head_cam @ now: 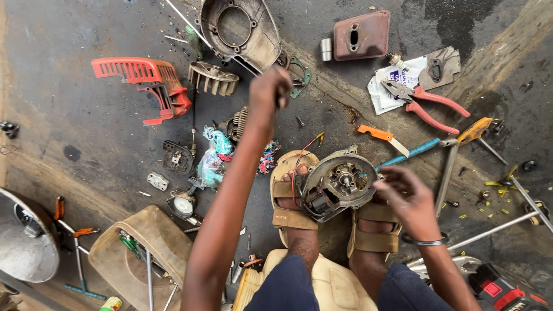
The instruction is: The person sits on the ground repairing a brush cutter engine. They clean and fit a piston into the cylinder, tap it into place with a hammer, then use a wrench to tighten components on the engine housing while handling scattered engine parts and tools on the floor.
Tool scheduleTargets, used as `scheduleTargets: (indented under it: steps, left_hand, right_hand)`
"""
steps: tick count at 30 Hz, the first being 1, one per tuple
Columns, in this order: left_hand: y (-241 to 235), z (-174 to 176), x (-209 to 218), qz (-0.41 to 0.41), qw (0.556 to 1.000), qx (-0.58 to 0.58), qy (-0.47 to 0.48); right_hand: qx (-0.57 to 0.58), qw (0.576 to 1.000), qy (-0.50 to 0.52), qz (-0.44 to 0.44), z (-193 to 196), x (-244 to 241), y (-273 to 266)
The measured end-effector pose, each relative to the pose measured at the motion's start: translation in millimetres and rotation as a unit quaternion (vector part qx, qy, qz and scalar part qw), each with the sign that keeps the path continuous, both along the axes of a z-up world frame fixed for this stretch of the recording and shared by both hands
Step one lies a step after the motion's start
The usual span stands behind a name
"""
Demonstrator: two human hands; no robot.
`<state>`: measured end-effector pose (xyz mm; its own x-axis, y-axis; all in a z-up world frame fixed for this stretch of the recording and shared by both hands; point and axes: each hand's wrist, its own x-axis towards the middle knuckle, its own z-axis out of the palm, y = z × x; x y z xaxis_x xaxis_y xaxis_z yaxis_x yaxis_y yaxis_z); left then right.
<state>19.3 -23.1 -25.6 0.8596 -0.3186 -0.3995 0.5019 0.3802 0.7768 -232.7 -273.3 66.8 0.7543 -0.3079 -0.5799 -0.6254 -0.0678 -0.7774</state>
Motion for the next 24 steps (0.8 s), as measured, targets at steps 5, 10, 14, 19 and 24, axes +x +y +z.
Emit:
scheduleTargets:
  steps: [5,10,14,19,24]
  left_hand:
    - [-22,108,-80,-0.276,0.793,0.42,-0.345]
    - [-29,124,-120,-0.379,0.69,0.495,-0.367]
    - [-27,107,-146,-0.358,0.634,0.578,-0.369]
    - [-38,101,-153,-0.327,0.656,0.607,-0.308]
    - [-44,99,-150,-0.315,0.659,0.626,-0.273]
  right_hand:
    - [-0.077,0.996,-0.034,0.031,8,10,12]
    - [-0.129,0.989,-0.045,0.059,18,30,15]
    - [-0.154,0.983,-0.075,0.068,14,36,16]
    - [-0.053,0.998,-0.025,0.038,-7,34,4]
    - [0.075,0.997,0.001,-0.02,-41,13,-16]
